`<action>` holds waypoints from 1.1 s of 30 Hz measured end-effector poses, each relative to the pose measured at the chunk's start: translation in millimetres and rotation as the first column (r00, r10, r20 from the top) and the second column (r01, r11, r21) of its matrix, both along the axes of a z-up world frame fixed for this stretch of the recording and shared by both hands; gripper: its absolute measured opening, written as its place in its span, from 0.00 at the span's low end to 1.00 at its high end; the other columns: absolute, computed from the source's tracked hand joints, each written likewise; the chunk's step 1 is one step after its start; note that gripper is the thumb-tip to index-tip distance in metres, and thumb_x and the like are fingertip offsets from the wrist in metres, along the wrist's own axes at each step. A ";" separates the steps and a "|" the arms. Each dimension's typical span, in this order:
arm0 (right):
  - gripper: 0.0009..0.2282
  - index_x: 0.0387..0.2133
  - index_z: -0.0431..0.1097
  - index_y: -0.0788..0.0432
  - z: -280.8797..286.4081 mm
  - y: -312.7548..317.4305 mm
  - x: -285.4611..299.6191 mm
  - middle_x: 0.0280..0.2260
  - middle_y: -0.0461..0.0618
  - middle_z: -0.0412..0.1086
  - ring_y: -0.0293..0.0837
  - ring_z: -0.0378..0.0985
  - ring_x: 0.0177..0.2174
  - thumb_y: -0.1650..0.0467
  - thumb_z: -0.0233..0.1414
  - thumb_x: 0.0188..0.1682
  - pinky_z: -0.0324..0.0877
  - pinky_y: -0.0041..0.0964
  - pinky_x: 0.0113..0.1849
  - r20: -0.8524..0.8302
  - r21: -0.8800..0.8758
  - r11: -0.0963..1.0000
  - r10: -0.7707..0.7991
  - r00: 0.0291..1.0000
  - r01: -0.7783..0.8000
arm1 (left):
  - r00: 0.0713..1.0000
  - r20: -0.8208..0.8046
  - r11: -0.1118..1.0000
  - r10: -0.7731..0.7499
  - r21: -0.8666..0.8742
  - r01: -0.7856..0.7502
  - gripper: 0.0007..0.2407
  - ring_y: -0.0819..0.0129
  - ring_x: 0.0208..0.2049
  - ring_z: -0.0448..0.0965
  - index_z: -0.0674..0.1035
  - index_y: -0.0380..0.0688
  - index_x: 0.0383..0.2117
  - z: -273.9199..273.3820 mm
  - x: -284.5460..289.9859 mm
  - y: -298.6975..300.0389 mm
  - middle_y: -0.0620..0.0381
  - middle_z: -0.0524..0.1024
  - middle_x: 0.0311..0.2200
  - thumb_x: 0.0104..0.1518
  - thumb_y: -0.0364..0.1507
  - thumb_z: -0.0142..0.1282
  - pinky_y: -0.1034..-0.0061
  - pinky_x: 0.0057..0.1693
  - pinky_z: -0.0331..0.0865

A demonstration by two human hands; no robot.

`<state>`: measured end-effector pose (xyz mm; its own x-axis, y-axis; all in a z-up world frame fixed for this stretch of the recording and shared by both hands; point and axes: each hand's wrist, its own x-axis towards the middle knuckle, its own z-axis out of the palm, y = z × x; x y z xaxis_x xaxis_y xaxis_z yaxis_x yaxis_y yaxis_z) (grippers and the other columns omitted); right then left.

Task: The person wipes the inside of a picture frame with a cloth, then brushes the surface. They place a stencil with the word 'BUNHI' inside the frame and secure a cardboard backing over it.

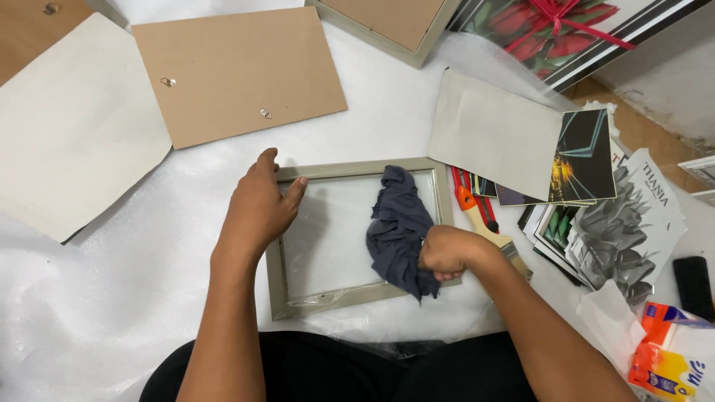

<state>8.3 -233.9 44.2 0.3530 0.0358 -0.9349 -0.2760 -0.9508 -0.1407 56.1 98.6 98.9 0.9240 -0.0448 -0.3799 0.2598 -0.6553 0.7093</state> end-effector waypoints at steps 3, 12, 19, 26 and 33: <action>0.15 0.19 0.79 0.72 57.9 35.8 16.5 0.18 0.68 0.76 0.63 0.82 0.26 0.72 0.44 0.35 0.74 0.54 0.33 0.160 0.017 0.995 0.089 0.983 -0.093 | 1.000 0.000 1.000 -0.001 0.003 0.001 0.27 0.34 0.53 0.77 0.64 0.24 0.63 1.1 -1.2 0.2 0.26 0.73 0.53 0.62 0.34 0.54 0.41 0.52 0.73; 0.11 0.21 0.82 0.58 25.0 34.6 11.8 0.20 0.59 0.78 0.53 0.81 0.26 0.67 0.51 0.39 0.74 0.48 0.33 0.206 0.193 0.981 -0.041 0.978 0.001 | 1.000 -0.007 1.000 -0.003 0.012 0.003 0.27 0.35 0.54 0.76 0.64 0.25 0.63 -1.1 -0.3 -1.1 0.27 0.73 0.53 0.62 0.34 0.54 0.42 0.52 0.73; 0.14 0.37 0.84 0.55 3.9 41.2 -6.7 0.19 0.56 0.76 0.45 0.78 0.17 0.71 0.53 0.40 0.75 0.32 0.21 0.026 0.247 0.962 -0.125 0.992 0.114 | 1.000 0.003 1.000 -0.004 0.002 0.004 0.27 0.33 0.54 0.76 0.64 0.24 0.63 4.1 0.7 -1.5 0.26 0.73 0.52 0.62 0.33 0.54 0.42 0.52 0.73; 0.15 0.40 0.83 0.55 2.9 51.1 -10.5 0.18 0.58 0.76 0.44 0.76 0.14 0.71 0.53 0.41 0.74 0.34 0.19 0.031 0.256 0.958 -0.142 0.989 0.130 | 0.999 0.025 1.000 0.020 -0.003 -0.020 0.27 0.34 0.52 0.77 0.64 0.23 0.62 6.4 2.1 2.8 0.25 0.74 0.51 0.62 0.33 0.54 0.42 0.50 0.75; 0.13 0.36 0.85 0.53 41.3 60.9 8.3 0.18 0.53 0.78 0.41 0.80 0.15 0.69 0.54 0.40 0.75 0.32 0.21 0.190 0.196 0.978 -0.107 0.976 0.069 | 0.998 0.040 0.999 0.041 -0.031 -0.039 0.26 0.32 0.51 0.77 0.64 0.22 0.62 15.1 1.3 5.7 0.23 0.74 0.50 0.61 0.32 0.54 0.42 0.49 0.74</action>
<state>16.5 -173.0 85.5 0.5406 0.1633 -0.8253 -0.3063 -0.8755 -0.3739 57.4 104.3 114.0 0.9398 -0.0186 -0.3413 0.2562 -0.6227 0.7393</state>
